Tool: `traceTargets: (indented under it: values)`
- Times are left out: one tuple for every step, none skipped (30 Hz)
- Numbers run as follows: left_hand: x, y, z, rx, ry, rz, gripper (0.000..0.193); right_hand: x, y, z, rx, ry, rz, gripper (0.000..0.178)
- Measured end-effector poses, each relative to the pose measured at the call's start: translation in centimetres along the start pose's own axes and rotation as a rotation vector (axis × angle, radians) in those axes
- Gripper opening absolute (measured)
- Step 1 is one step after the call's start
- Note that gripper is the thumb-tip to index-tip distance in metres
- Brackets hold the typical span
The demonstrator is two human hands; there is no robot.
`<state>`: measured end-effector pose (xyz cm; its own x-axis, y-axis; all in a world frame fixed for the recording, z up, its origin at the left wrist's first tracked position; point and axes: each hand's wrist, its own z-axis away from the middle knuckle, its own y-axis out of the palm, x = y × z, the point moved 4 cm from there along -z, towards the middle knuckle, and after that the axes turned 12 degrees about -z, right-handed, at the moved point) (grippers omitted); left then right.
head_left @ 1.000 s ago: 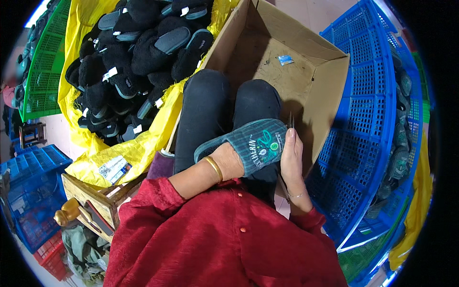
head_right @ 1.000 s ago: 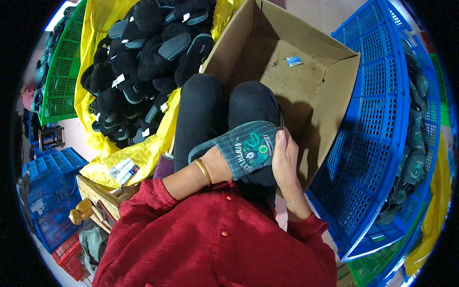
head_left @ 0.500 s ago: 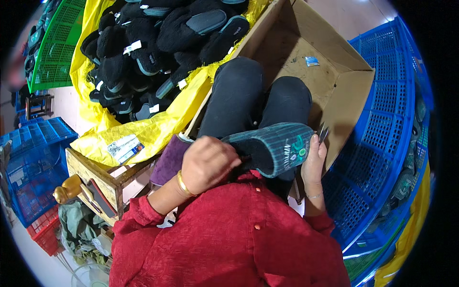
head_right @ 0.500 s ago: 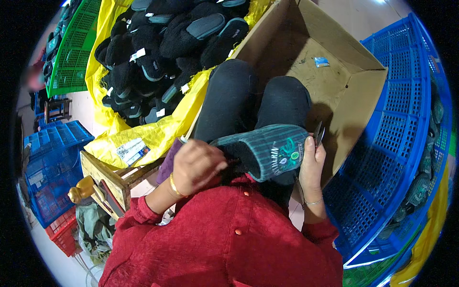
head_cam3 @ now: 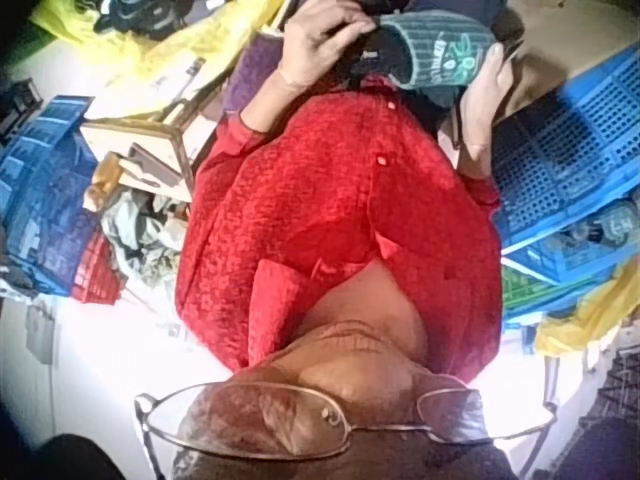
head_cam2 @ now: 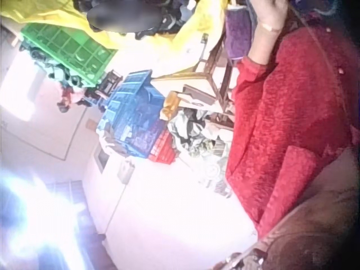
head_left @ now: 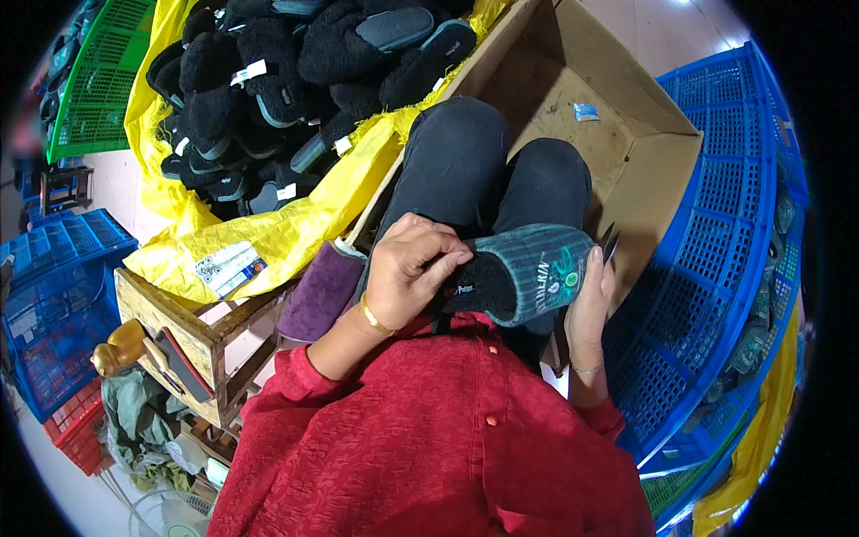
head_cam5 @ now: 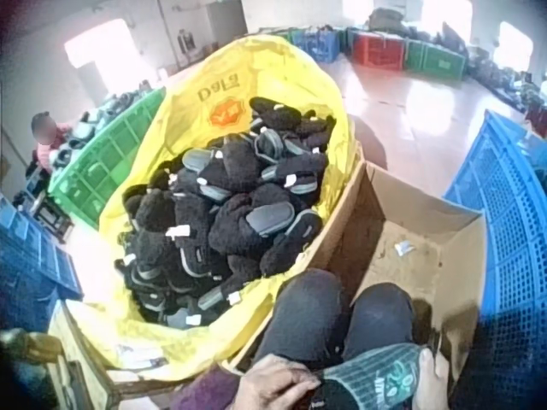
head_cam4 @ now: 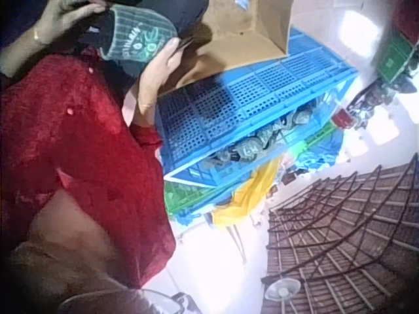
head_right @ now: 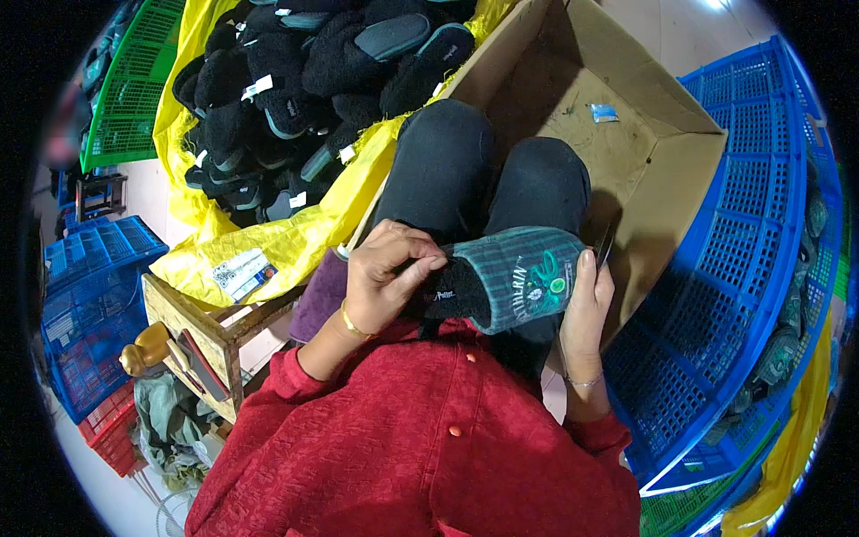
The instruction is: The person sits on the floor and repeatedly picks up black slippers from a yellow sack. Using a small knife, they trim loose threads and excess material from the slippers' edges and then place them into a cardboard box.
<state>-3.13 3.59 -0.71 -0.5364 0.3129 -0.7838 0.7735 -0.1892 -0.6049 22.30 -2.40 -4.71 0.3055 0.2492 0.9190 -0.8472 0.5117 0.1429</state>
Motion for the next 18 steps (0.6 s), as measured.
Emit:
traceTargets:
  values:
    - [0.1,-0.3,0.2,0.011,-0.023,0.055,0.006,0.1,0.0,0.0,0.005,-0.004,0.016,0.034]
    - [-0.2,-0.6,0.3,0.034,-0.028,0.085,0.003,0.2,0.1,0.0,0.01,-0.007,0.031,0.034]
    - [-0.1,-0.7,0.6,0.036,-0.07,0.149,0.004,0.2,0.2,0.0,0.016,-0.011,0.047,0.034]
    - [0.1,-0.8,0.9,0.037,-0.107,0.212,0.005,0.2,0.1,0.0,0.008,-0.002,0.034,0.034]
    - [0.2,-0.9,1.3,0.039,-0.145,0.275,0.006,0.2,0.1,0.0,-0.001,0.008,0.021,0.035]
    - [0.7,-0.9,1.9,0.035,-0.291,0.418,0.006,0.1,0.0,0.0,-0.01,0.017,0.008,0.035]
    - [1.0,-1.2,2.0,0.021,-0.402,0.535,0.007,0.2,0.1,0.1,-0.001,0.017,0.005,0.035]
    - [0.9,-1.6,1.7,0.021,-0.412,0.56,0.008,0.3,0.2,0.2,0.007,0.017,0.003,0.036]
    - [0.7,-2.0,1.2,0.023,-0.422,0.586,0.008,0.4,0.3,0.2,0.014,0.017,0.0,0.036]
    - [0.1,-2.5,0.4,0.053,-0.402,0.578,0.011,0.2,0.2,0.2,0.023,0.016,-0.005,0.036]
    - [-0.7,-2.8,-0.9,0.113,-0.351,0.56,0.013,0.0,-0.1,0.1,0.028,0.017,-0.007,0.036]
    - [-1.8,-3.0,-2.4,0.175,-0.301,0.542,0.015,-0.1,-0.4,0.0,0.032,0.017,-0.008,0.036]
    - [-2.6,-3.0,-3.8,0.233,-0.249,0.521,0.016,0.0,-0.7,-0.1,0.042,0.06,-0.013,0.036]
    - [-3.3,-2.6,-5.2,0.218,-0.181,0.542,0.019,0.0,-0.9,-0.2,0.051,0.104,-0.016,0.037]
    - [-3.8,-2.0,-6.6,0.203,-0.112,0.562,0.023,0.0,-1.0,-0.1,0.061,0.148,-0.018,0.037]
    - [-3.9,-1.6,-8.0,0.022,0.188,0.21,0.036,0.0,-0.9,-0.1,0.022,0.154,-0.061,0.037]
    - [-4.7,-1.7,-8.8,-0.121,0.236,-0.125,0.05,0.1,-0.7,-0.2,-0.018,0.158,-0.104,0.037]
    - [-4.6,-1.7,-8.7,-0.168,0.23,-0.192,0.054,0.3,-0.7,-0.2,-0.057,0.162,-0.147,0.037]
